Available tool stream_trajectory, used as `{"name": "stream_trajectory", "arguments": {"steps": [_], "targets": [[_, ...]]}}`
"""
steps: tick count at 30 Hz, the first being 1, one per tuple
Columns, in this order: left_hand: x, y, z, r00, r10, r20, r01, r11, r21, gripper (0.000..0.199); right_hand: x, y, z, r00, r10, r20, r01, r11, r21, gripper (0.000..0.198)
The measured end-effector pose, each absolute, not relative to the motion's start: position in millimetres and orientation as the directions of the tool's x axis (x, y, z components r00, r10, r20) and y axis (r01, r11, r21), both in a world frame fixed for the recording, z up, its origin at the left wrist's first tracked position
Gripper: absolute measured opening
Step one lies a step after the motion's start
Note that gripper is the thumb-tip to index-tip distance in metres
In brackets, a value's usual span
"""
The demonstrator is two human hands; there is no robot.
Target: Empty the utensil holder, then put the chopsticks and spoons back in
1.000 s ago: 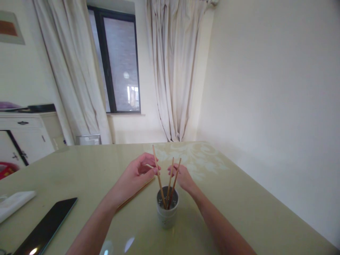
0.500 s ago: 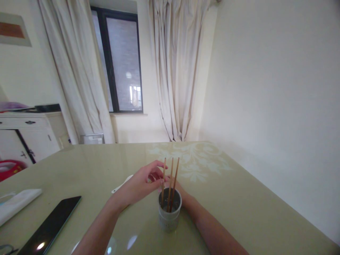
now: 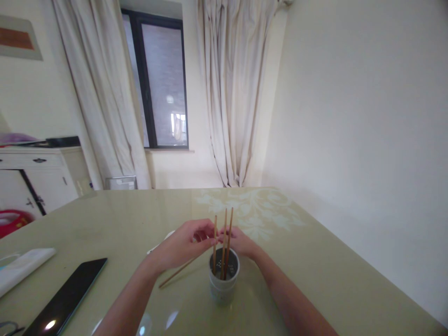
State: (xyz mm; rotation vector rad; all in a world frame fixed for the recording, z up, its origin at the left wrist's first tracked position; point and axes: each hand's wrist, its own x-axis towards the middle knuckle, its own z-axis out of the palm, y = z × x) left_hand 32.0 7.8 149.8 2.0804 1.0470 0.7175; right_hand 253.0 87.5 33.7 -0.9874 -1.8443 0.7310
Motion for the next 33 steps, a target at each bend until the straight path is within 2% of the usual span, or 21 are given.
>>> {"name": "stream_trajectory", "arguments": {"steps": [2,6,8,9,11,14,18,22,24,28,31,33], "targets": [[32,8,150,0.528,0.833,0.165,0.431,-0.43,0.794,0.025,272,96,49,-0.178,0.884,0.432,0.244,0.465,-0.851,0.062],[31,8,152,0.536,0.831,0.145,0.411,-0.408,0.815,0.023,316,104,93,0.229,0.841,0.49,0.126,0.473,-0.872,0.065],[31,9,153,0.536,0.832,0.141,0.414,-0.405,0.815,0.025,333,95,120,0.415,0.749,0.517,0.086,0.534,-0.841,0.058],[30,9,152,0.535,0.832,0.149,0.422,-0.416,0.806,0.026,338,87,133,0.536,0.654,0.534,0.033,0.616,-0.787,0.051],[29,10,151,0.528,0.831,0.176,0.447,-0.448,0.774,0.026,341,66,159,0.609,0.54,0.582,-0.009,0.738,-0.675,0.039],[27,12,147,0.51,0.836,0.202,0.472,-0.468,0.747,0.027,330,32,185,0.558,0.547,0.624,-0.041,0.77,-0.637,0.03],[22,14,144,0.479,0.856,0.195,0.497,-0.448,0.743,0.029,306,9,194,0.283,0.716,0.638,-0.031,0.672,-0.74,0.03],[10,24,140,0.446,0.878,0.172,0.577,-0.429,0.695,0.029,294,11,187,0.048,0.829,0.558,-0.005,0.558,-0.829,0.037],[4,31,133,0.381,0.909,0.167,0.679,-0.398,0.617,0.025,292,16,183,0.016,0.851,0.525,0.005,0.525,-0.851,0.041],[-2,43,111,0.255,0.963,0.094,0.885,-0.271,0.378,0.019,292,22,177,0.003,0.878,0.479,0.071,0.477,-0.876,0.044],[0,47,93,0.213,0.977,-0.023,0.956,-0.204,0.209,0.02,293,26,173,-0.035,0.908,0.418,0.16,0.418,-0.894,0.041],[1,49,82,0.176,0.982,-0.075,0.977,-0.165,0.137,0.022,293,30,169,-0.056,0.926,0.373,0.212,0.377,-0.902,0.04]]}}
